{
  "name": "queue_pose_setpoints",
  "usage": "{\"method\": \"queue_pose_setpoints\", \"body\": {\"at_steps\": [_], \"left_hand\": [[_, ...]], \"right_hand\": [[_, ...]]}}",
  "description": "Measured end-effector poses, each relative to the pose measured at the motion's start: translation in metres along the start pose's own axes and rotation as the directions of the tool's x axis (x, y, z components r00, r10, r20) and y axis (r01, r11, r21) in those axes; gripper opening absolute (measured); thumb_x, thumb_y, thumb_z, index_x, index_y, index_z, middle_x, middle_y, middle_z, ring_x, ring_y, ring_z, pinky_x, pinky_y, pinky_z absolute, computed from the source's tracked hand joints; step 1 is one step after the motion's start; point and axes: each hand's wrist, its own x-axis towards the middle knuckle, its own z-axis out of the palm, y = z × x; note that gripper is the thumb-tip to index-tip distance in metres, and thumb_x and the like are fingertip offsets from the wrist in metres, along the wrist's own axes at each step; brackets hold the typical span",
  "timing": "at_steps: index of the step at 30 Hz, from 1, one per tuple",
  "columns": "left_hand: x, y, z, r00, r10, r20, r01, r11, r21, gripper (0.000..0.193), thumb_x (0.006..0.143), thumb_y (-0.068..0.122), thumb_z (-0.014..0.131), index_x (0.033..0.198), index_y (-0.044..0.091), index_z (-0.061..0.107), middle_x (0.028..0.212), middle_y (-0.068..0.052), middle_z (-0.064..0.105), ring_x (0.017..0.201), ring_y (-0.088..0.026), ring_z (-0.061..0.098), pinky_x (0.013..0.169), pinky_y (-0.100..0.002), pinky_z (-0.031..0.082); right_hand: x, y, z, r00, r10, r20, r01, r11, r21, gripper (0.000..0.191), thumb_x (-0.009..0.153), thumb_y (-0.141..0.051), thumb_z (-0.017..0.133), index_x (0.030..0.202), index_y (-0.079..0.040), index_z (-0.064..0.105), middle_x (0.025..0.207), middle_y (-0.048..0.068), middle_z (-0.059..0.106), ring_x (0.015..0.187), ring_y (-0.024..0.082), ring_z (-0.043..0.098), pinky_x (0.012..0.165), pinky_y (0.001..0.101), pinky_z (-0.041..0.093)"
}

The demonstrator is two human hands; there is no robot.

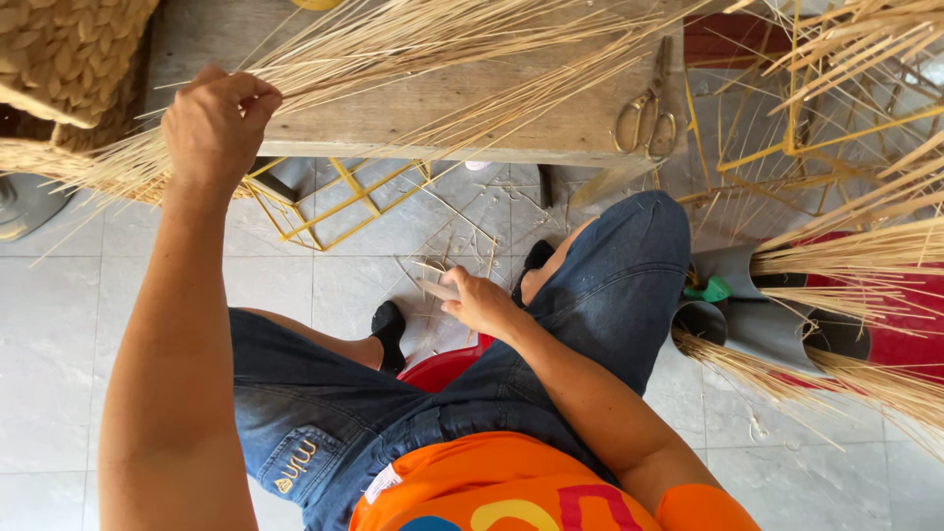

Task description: The person sits on a stool and uses a knife to sharpen thin wooden sticks one by one. They repeatedly scrape the blade along the sticks to create a point, then place the sharpened sticks onto a nearby wooden table. The person occasionally reaches for new sticks from a pile on the table.

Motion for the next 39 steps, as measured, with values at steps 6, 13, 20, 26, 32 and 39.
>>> {"method": "queue_pose_setpoints", "body": {"at_steps": [6, 13, 20, 26, 32, 39], "left_hand": [[-0.027, -0.009, -0.012, 0.998, -0.045, -0.04, 0.044, 0.998, -0.035, 0.004, 0.098, 0.019, 0.08, 0.099, 0.015, 0.08, 0.098, -0.005, 0.072, 0.076, -0.027, 0.069, 0.065, -0.042, 0.053], [-0.049, -0.001, -0.007, 0.992, -0.121, -0.034, 0.125, 0.96, 0.25, 0.01, 0.094, 0.027, 0.079, 0.093, 0.018, 0.082, 0.089, -0.008, 0.072, 0.066, -0.032, 0.068, 0.057, -0.045, 0.053], [-0.066, -0.013, -0.011, 0.987, -0.157, 0.008, 0.155, 0.98, 0.124, 0.008, 0.092, 0.024, 0.078, 0.092, 0.016, 0.082, 0.092, -0.01, 0.074, 0.073, -0.034, 0.069, 0.065, -0.046, 0.054], [-0.082, -0.029, -0.009, 0.977, -0.208, 0.054, 0.21, 0.977, -0.034, 0.009, 0.095, 0.023, 0.078, 0.098, 0.015, 0.082, 0.092, -0.009, 0.074, 0.076, -0.032, 0.07, 0.068, -0.045, 0.055], [-0.099, -0.038, -0.01, 0.979, -0.2, 0.028, 0.201, 0.976, -0.08, 0.008, 0.096, 0.02, 0.081, 0.1, 0.012, 0.081, 0.091, -0.008, 0.073, 0.073, -0.027, 0.069, 0.066, -0.041, 0.054], [-0.115, -0.037, -0.016, 0.977, -0.211, 0.029, 0.213, 0.968, -0.13, 0.008, 0.098, 0.019, 0.08, 0.101, 0.011, 0.081, 0.092, -0.006, 0.073, 0.075, -0.026, 0.069, 0.065, -0.04, 0.053]], "right_hand": [[0.006, 0.009, -0.001, 0.989, -0.13, -0.072, 0.133, 0.99, 0.037, 0.039, 0.088, -0.033, 0.074, 0.114, -0.005, 0.065, 0.098, 0.018, 0.075, 0.092, 0.035, 0.073, 0.08, 0.0432, 0.056], [-0.001, 0.021, -0.008, 0.994, -0.008, -0.107, 0.037, 0.962, 0.271, 0.043, 0.086, -0.028, 0.075, 0.122, -0.007, 0.065, 0.08, 0.01, 0.072, 0.06, 0.02, 0.066, 0.055, 0.0365, 0.053], [-0.021, 0.024, -0.021, 0.996, 0.064, -0.057, -0.033, 0.898, 0.44, 0.032, 0.093, -0.024, 0.07, 0.118, -0.004, 0.067, 0.062, 0.002, 0.056, 0.044, 0.009, 0.048, 0.039, 0.0288, 0.036], [-0.014, 0.038, -0.016, 0.999, 0.01, -0.05, 0.022, 0.806, 0.592, 0.029, 0.1, -0.027, 0.064, 0.12, -0.006, 0.069, 0.064, -0.002, 0.051, 0.046, 0.007, 0.045, 0.04, 0.0257, 0.034], [0.023, 0.045, -0.055, 0.987, 0.026, -0.16, 0.124, 0.515, 0.848, 0.04, 0.104, -0.025, 0.06, 0.141, -0.01, 0.054, 0.069, 0.002, 0.059, 0.047, 0.01, 0.052, 0.04, 0.0265, 0.04], [0.098, 0.008, -0.126, 0.954, 0.135, -0.267, 0.107, 0.679, 0.726, 0.071, 0.097, -0.01, 0.066, 0.158, -0.015, 0.03, 0.074, 0.008, 0.067, 0.047, 0.013, 0.054, 0.038, 0.0303, 0.041]]}}
